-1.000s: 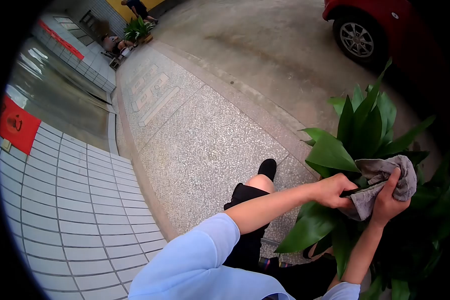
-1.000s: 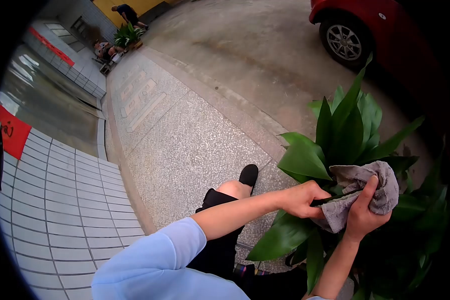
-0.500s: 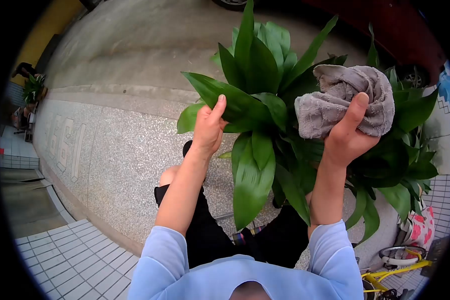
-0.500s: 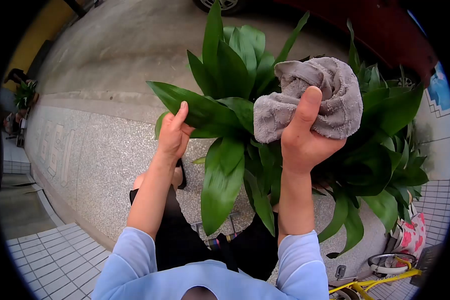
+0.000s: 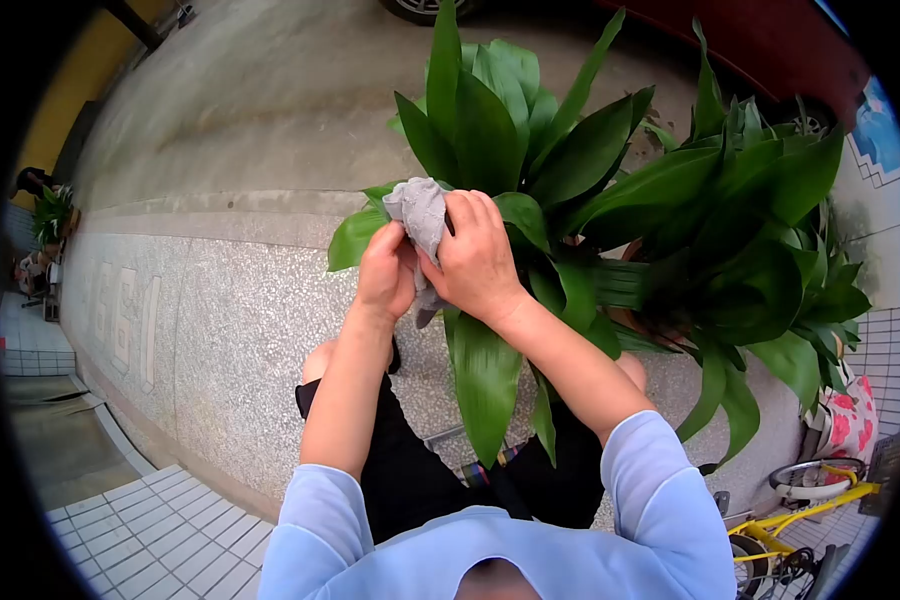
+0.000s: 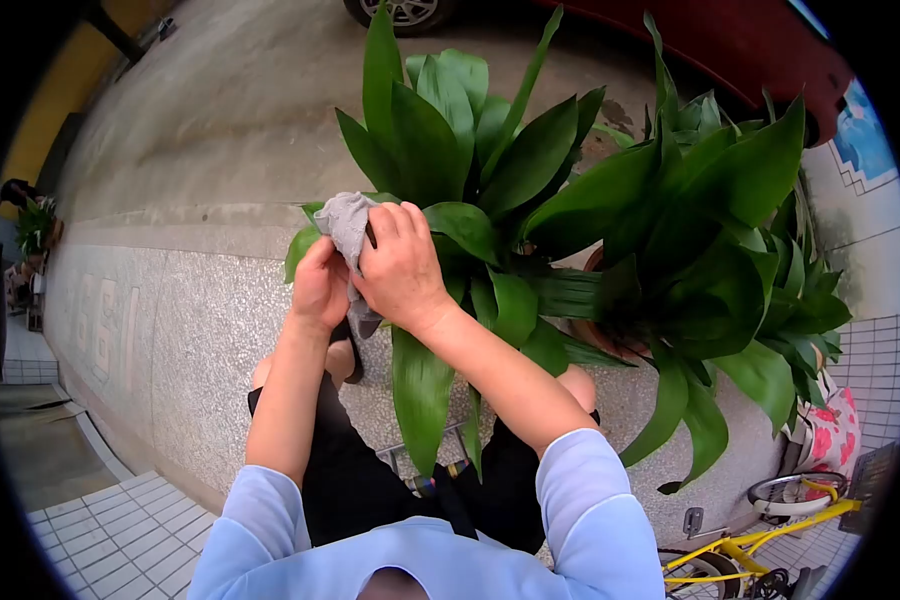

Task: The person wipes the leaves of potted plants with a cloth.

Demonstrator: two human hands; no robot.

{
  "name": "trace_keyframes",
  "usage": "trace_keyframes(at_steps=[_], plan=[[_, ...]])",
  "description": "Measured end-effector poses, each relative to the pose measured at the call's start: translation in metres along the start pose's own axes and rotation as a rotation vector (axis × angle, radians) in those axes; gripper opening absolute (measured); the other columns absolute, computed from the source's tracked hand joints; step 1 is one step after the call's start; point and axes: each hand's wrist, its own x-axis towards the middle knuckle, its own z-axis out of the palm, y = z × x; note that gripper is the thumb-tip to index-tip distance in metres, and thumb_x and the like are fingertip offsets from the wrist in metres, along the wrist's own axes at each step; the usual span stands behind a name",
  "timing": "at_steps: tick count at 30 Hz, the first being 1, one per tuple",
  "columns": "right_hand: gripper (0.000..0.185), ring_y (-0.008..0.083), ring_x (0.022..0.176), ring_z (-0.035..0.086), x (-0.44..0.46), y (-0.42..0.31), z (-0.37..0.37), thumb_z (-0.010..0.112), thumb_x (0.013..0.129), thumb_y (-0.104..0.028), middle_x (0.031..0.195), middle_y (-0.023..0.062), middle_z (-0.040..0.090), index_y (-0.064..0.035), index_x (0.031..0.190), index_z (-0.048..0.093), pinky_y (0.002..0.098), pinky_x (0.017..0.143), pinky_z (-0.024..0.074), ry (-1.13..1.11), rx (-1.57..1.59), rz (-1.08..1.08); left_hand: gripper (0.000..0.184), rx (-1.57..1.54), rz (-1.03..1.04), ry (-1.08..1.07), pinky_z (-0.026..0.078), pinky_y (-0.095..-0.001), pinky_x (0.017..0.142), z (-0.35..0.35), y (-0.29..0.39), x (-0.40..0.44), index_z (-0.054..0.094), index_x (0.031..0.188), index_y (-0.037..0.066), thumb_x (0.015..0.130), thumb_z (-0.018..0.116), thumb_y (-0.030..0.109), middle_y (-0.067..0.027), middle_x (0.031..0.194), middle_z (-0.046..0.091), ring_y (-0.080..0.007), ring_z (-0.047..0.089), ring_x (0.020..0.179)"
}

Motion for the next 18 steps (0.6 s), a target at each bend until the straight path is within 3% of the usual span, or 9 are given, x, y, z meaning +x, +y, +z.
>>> trace_keyframes(at_steps=[4,7,9,12,18], plan=[[0.04,0.036,0.101,0.053,-0.001,0.017,0.003,0.074,0.063,-0.01,0.104,0.0162,0.052,0.0017,0.1,0.062,0.0463,0.092,0.044,0.003,-0.067,-0.014,0.039,-0.011,0.051,-0.051,0.042,-0.0425,0.103,0.01,0.008,-0.001,0.051,0.126,-0.002,0.104,0.034,0.026,-0.0129,0.128,0.058,-0.0251,0.055,0.117],[0.024,0.0369,0.088,0.057,0.001,0.047,-0.009,0.068,0.069,-0.009,0.096,0.0183,0.053,0.0014,0.089,0.061,0.0448,0.081,0.0471,-0.067,-0.163,0.301,0.045,0.079,0.068,-0.158,0.038,-0.0457,0.107,0.02,0.027,-0.01,0.044,0.134,-0.004,0.105,0.032,0.028,-0.0162,0.135,0.053,-0.0289,0.05,0.125],[0.026,0.0382,0.083,0.06,-0.006,0.079,-0.012,0.068,0.073,-0.012,0.094,0.0181,0.056,0.0022,0.094,0.062,0.0444,0.077,0.0491,0.109,-0.013,0.522,0.047,0.139,0.041,-0.176,0.037,-0.0459,0.108,0.026,0.021,-0.015,0.041,0.137,-0.006,0.105,0.032,0.028,-0.0164,0.137,0.05,-0.029,0.048,0.127],[0.026,0.037,0.085,0.062,0.015,0.086,-0.045,0.067,0.076,-0.012,0.095,0.0182,0.061,0.0015,0.098,0.064,0.0412,0.077,0.0505,0.377,0.137,0.448,0.048,0.214,-0.036,-0.229,0.036,-0.0451,0.109,0.032,0.019,-0.014,0.04,0.138,-0.006,0.105,0.032,0.028,-0.0156,0.142,0.045,-0.0281,0.046,0.129],[0.027,0.0249,0.086,0.065,0.025,0.077,-0.074,0.071,0.077,-0.012,0.095,0.0126,0.066,0.0022,0.099,0.064,0.0348,0.081,0.0497,0.538,0.358,0.567,0.051,0.273,0.013,-0.276,0.033,-0.0415,0.109,0.038,0.019,-0.01,0.04,0.139,-0.005,0.104,0.036,0.032,-0.0142,0.143,0.045,-0.0231,0.044,0.131]])
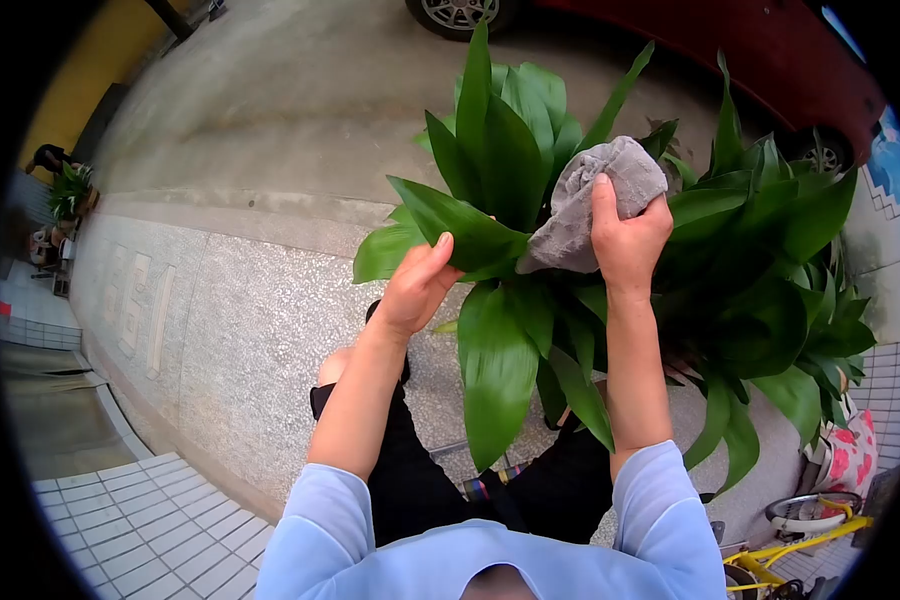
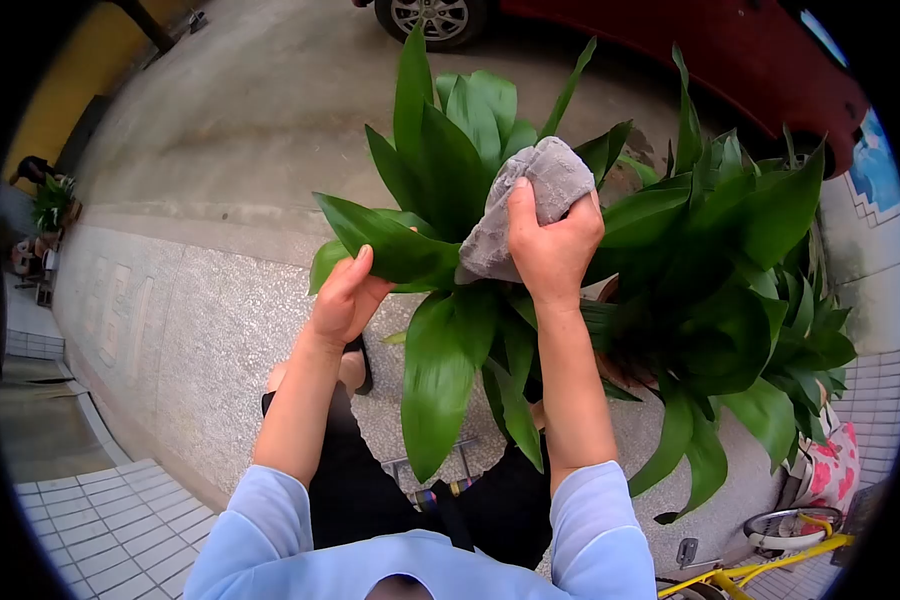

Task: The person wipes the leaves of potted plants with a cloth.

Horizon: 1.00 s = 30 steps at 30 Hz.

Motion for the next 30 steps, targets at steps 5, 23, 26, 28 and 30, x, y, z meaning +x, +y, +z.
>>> trace_keyframes(at_steps=[5,23,26,28,30], plan=[[0.027,0.019,0.088,0.063,-0.003,-0.013,-0.001,0.071,0.08,-0.011,0.097,0.0099,0.066,0.0037,0.101,0.063,0.0326,0.082,0.0492,-0.035,0.051,0.032,0.066,-0.08,0.141,-0.044,0.028,-0.0455,0.112,0.002,0.002,0.001,0.04,0.141,0.0,0.1,0.03,0.051,-0.0203,0.146,0.039,-0.0292,0.037,0.136],[0.046,0.0251,0.102,0.059,-0.026,0.027,0.019,0.067,0.077,-0.005,0.112,0.0131,0.058,0.0008,0.12,0.051,0.035,0.091,0.0459,-0.303,0.279,0.182,0.02,0.344,0.125,0.301,0.048,-0.0201,0.06,-0.001,-0.019,0.054,0.062,0.111,-0.003,0.095,0.057,0.009,-0.0071,0.088,0.064,-0.0101,0.062,0.07],[0.049,0.0312,0.105,0.057,-0.031,0.036,0.018,0.067,0.073,-0.008,0.113,0.0165,0.056,0.0008,0.119,0.052,0.038,0.093,0.0454,-0.355,0.144,0.158,0.037,0.687,0.244,0.529,0.05,-0.0299,0.089,-0.033,-0.041,0.076,0.052,0.125,-0.006,0.09,0.059,0.003,-0.016,0.116,0.061,-0.0195,0.062,0.105],[0.05,0.0339,0.107,0.056,-0.033,0.044,0.017,0.068,0.072,-0.01,0.114,0.0182,0.054,0.0009,0.119,0.052,0.0394,0.094,0.0449,-0.398,0.097,0.179,0.044,0.779,0.222,0.59,0.05,-0.0319,0.091,-0.037,-0.052,0.09,0.049,0.128,-0.008,0.087,0.062,0.003,-0.0187,0.121,0.059,-0.0227,0.061,0.109],[0.052,0.0362,0.107,0.055,-0.037,0.048,0.016,0.069,0.071,-0.013,0.114,0.0194,0.054,0.0009,0.119,0.053,0.0406,0.094,0.0446,-0.433,-0.024,0.206,0.053,0.725,0.138,0.63,0.05,-0.0326,0.092,-0.033,-0.066,0.102,0.045,0.132,-0.008,0.085,0.065,0.005,-0.0197,0.123,0.058,-0.024,0.06,0.111]])
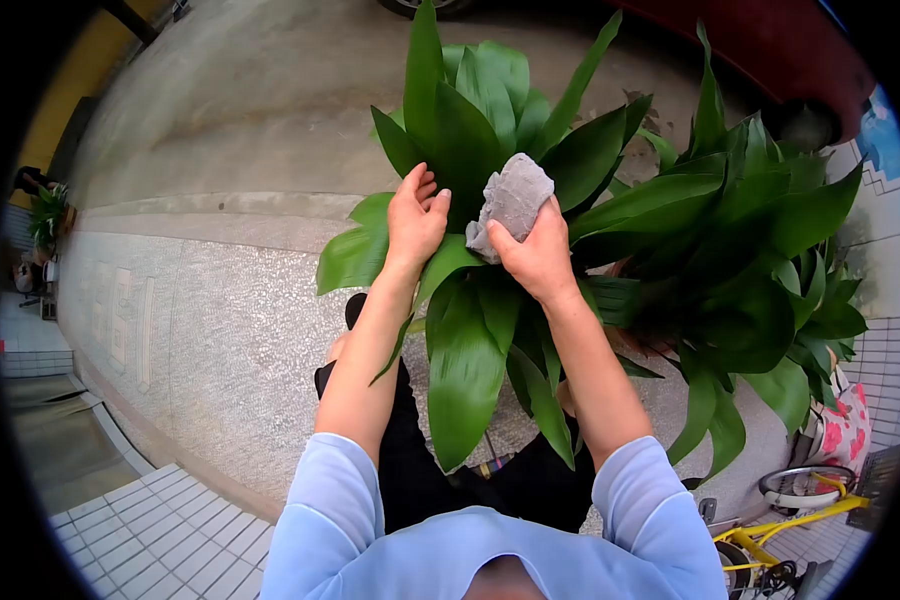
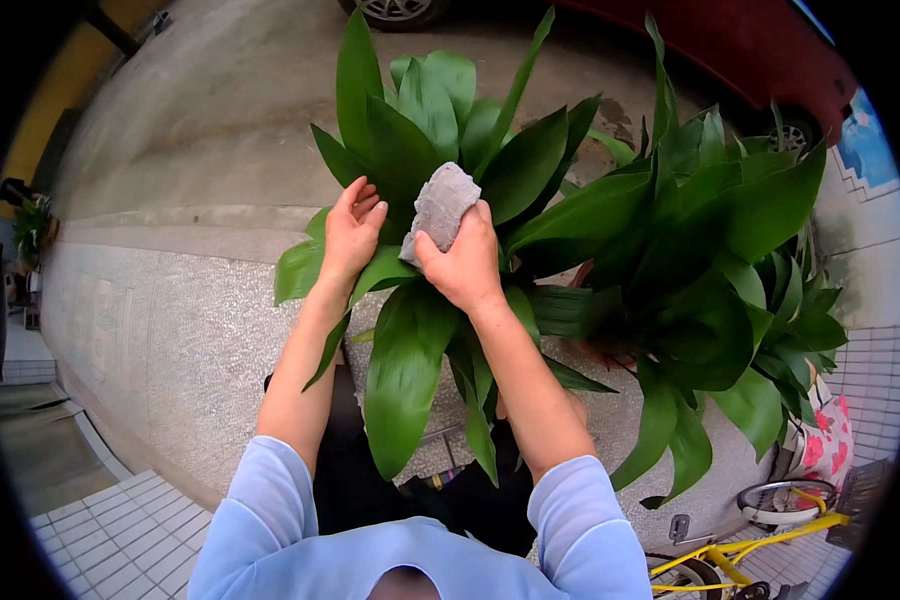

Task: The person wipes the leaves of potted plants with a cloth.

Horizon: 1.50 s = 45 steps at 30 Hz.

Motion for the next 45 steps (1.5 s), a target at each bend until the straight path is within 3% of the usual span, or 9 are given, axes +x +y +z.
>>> trace_keyframes(at_steps=[3,8,12,18,25,29,36,38,45], plan=[[0.056,0.0373,0.107,0.054,-0.005,0.004,0.003,0.07,0.07,-0.014,0.114,0.0204,0.053,0.0003,0.121,0.051,0.0417,0.094,0.0447,-0.079,-0.105,0.015,0.063,-0.075,-0.134,-0.004,0.051,-0.0325,0.092,0.014,0.001,0.002,0.04,0.136,-0.009,0.083,0.069,0.008,-0.0201,0.124,0.058,-0.0247,0.06,0.111],[0.069,0.0399,0.114,0.05,-0.007,0.013,0.008,0.07,0.071,-0.015,0.121,0.0235,0.048,0.0,0.132,0.041,0.0418,0.099,0.0418,-0.148,-0.116,0.067,0.027,-0.168,-0.264,-0.195,0.044,-0.0255,0.066,0.017,-0.004,0.01,0.066,0.092,-0.006,0.083,0.073,0.018,-0.0069,0.092,0.061,-0.0121,0.055,0.078],[0.067,0.0364,0.122,0.048,-0.006,0.029,0.013,0.062,0.075,-0.008,0.13,0.0222,0.047,0.0027,0.136,0.037,0.0394,0.103,0.038,-0.167,-0.026,0.032,0.028,-0.141,-0.109,-0.121,0.046,-0.0276,0.072,0.02,-0.011,0.006,0.067,0.098,0.0,0.09,0.066,0.026,-0.0021,0.089,0.063,-0.0112,0.057,0.083],[0.056,0.0401,0.12,0.049,-0.007,0.014,0.021,0.064,0.078,-0.006,0.128,0.0226,0.049,0.002,0.13,0.045,0.0411,0.102,0.0392,-0.078,-0.101,-0.169,0.037,-0.256,-0.286,-0.325,0.048,-0.028,0.081,-0.006,0.027,-0.009,0.06,0.114,-0.002,0.092,0.064,0.027,-0.0067,0.106,0.065,-0.0134,0.059,0.092],[0.053,0.0392,0.112,0.053,-0.012,0.028,0.045,0.067,0.078,-0.013,0.12,0.0227,0.053,0.0006,0.126,0.05,0.0407,0.097,0.0427,-0.37,-0.224,0.061,0.046,-0.32,-0.379,-0.187,0.041,-0.0357,0.097,-0.033,0.011,-0.009,0.052,0.127,0.002,0.099,0.05,0.038,-0.0083,0.124,0.057,-0.0178,0.052,0.113],[0.051,0.0292,0.113,0.056,-0.019,0.054,0.066,0.062,0.085,-0.018,0.124,0.0216,0.056,0.0074,0.127,0.048,0.0363,0.096,0.0442,-0.514,-0.108,0.566,0.045,-0.596,-0.553,-0.159,0.041,-0.0423,0.101,-0.048,0.012,-0.017,0.048,0.131,0.001,0.101,0.047,0.034,-0.01,0.131,0.055,-0.0232,0.052,0.12],[0.039,0.0283,0.109,0.057,-0.02,0.09,0.091,0.045,0.093,-0.01,0.122,0.0169,0.057,0.0067,0.128,0.045,0.036,0.091,0.0485,-0.072,0.556,0.919,0.048,-0.67,-0.591,-0.234,0.04,-0.0429,0.103,-0.053,0.017,-0.032,0.048,0.132,0.0,0.101,0.045,0.036,-0.0104,0.133,0.054,-0.0239,0.052,0.121],[0.036,0.0269,0.11,0.057,-0.009,0.05,0.082,0.037,0.096,-0.011,0.123,0.0142,0.057,0.0037,0.128,0.045,0.0352,0.09,0.0488,-0.055,0.717,0.999,0.048,-0.663,-0.6,-0.248,0.039,-0.0423,0.104,-0.053,0.019,-0.034,0.047,0.133,0.0,0.102,0.046,0.036,-0.0099,0.134,0.053,-0.0231,0.051,0.122],[0.033,0.0203,0.11,0.051,-0.013,0.033,0.091,0.04,0.097,-0.012,0.123,0.0105,0.051,0.0025,0.124,0.051,0.0319,0.096,0.0412,-0.162,0.782,0.498,0.055,-0.416,-0.395,-0.22,0.039,-0.0401,0.104,-0.049,0.015,-0.03,0.042,0.138,0.003,0.102,0.039,0.045,-0.0083,0.134,0.051,-0.0214,0.049,0.123]])
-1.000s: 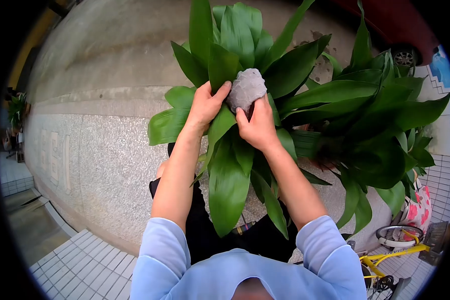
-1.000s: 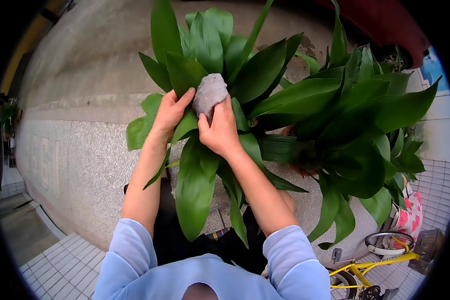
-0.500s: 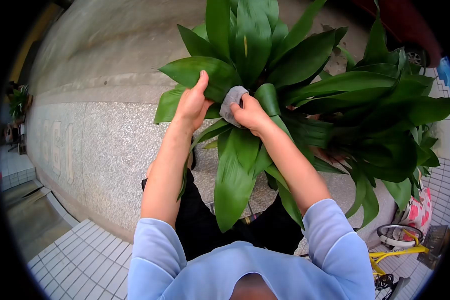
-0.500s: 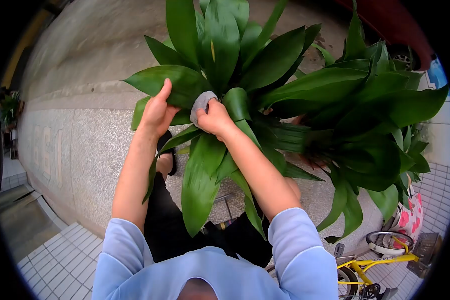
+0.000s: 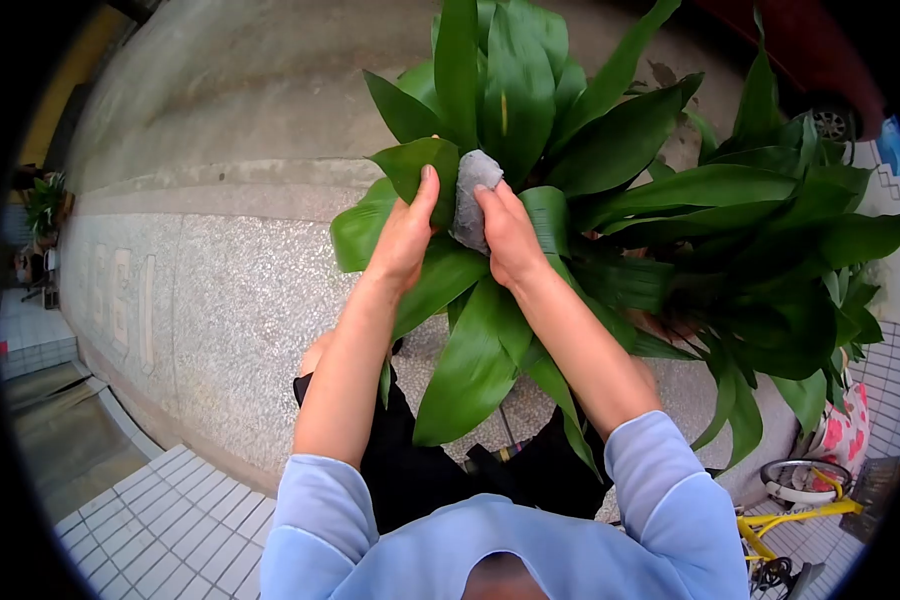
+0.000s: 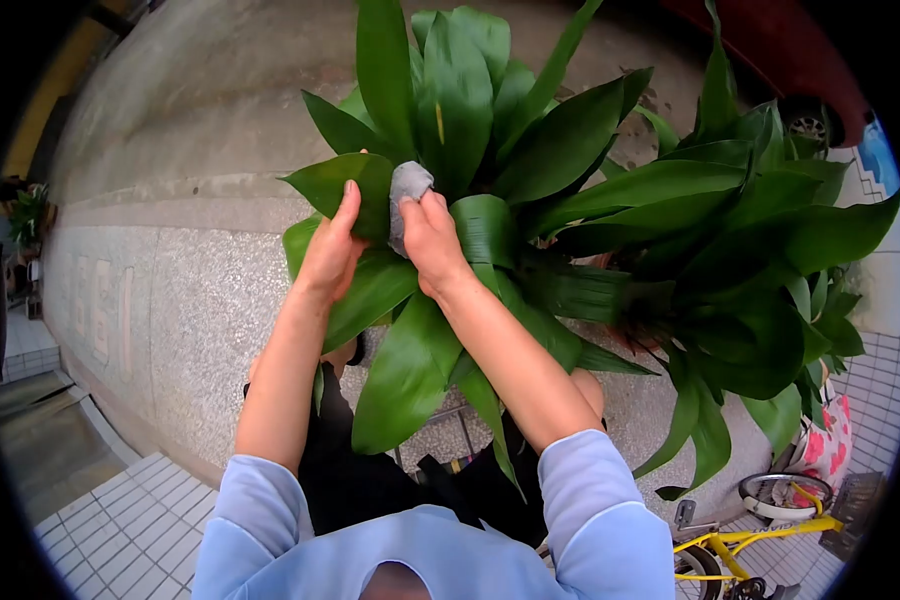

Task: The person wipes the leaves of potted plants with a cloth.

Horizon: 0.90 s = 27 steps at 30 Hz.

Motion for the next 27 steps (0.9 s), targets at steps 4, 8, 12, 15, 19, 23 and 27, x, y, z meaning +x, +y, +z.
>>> trace_keyframes(at_steps=[4,8,12,15,19,23,27], plan=[[0.036,0.0375,0.121,0.043,-0.027,-0.036,0.036,0.049,0.092,-0.016,0.135,0.0239,0.04,0.0035,0.122,0.054,0.0396,0.105,0.0331,-0.184,-0.579,-0.594,0.069,-0.241,0.004,-0.267,0.038,-0.0355,0.104,-0.003,0.004,-0.004,0.043,0.136,0.006,0.098,0.026,0.062,-0.0089,0.131,0.051,-0.0203,0.048,0.122],[0.042,0.0478,0.124,0.036,-0.021,-0.019,0.025,0.046,0.092,-0.019,0.14,0.0298,0.033,0.0026,0.128,0.05,0.0481,0.107,0.0292,-0.147,-0.944,-0.701,0.071,-0.383,0.139,-0.272,0.033,-0.0376,0.109,0.002,0.011,-0.015,0.037,0.141,0.007,0.099,0.021,0.061,-0.0104,0.137,0.047,-0.024,0.044,0.128],[0.048,0.0468,0.128,0.033,-0.004,-0.001,0.004,0.038,0.096,-0.02,0.141,0.0323,0.031,0.0059,0.136,0.04,0.0461,0.108,0.0288,-0.012,-0.559,-0.095,0.073,-0.382,0.098,-0.187,0.022,-0.0425,0.114,0.014,0.022,-0.022,0.022,0.151,0.007,0.1,0.017,0.059,-0.0096,0.15,0.033,-0.0257,0.031,0.137],[0.046,0.0498,0.13,0.03,-0.031,-0.021,0.031,0.04,0.094,-0.023,0.142,0.0325,0.031,0.009,0.127,0.049,0.0479,0.11,0.0265,-0.123,-0.733,-0.593,0.073,-0.328,0.131,-0.224,0.027,-0.0412,0.113,0.007,0.011,-0.02,0.031,0.146,0.006,0.099,0.018,0.06,-0.0108,0.146,0.038,-0.026,0.038,0.133],[0.04,0.0495,0.129,0.032,-0.04,-0.039,0.045,0.047,0.087,-0.027,0.14,0.0313,0.033,0.0007,0.111,0.063,0.0574,0.109,0.0217,-0.196,-1.04,-0.83,0.079,-0.332,0.12,-0.196,0.029,-0.0381,0.113,0.011,0.015,-0.022,0.035,0.143,0.003,0.097,0.018,0.065,-0.0125,0.145,0.039,-0.0269,0.041,0.132],[0.042,0.0475,0.125,0.036,-0.01,-0.014,0.021,0.043,0.092,-0.026,0.139,0.0308,0.034,-0.0001,0.121,0.057,0.0533,0.106,0.0284,0.028,-0.906,-0.629,0.087,-0.446,0.056,-0.322,0.025,-0.0398,0.115,0.016,0.013,-0.022,0.025,0.148,0.005,0.093,0.015,0.071,-0.0117,0.151,0.032,-0.0269,0.032,0.139],[0.045,0.048,0.126,0.035,-0.028,-0.029,0.03,0.043,0.093,-0.028,0.141,0.0306,0.032,0.0014,0.124,0.056,0.0547,0.106,0.0285,-0.071,-1.003,-0.772,0.083,-0.424,0.084,-0.282,0.028,-0.0406,0.114,0.018,0.017,-0.024,0.027,0.147,0.005,0.095,0.015,0.068,-0.0114,0.151,0.032,-0.0274,0.033,0.138]])
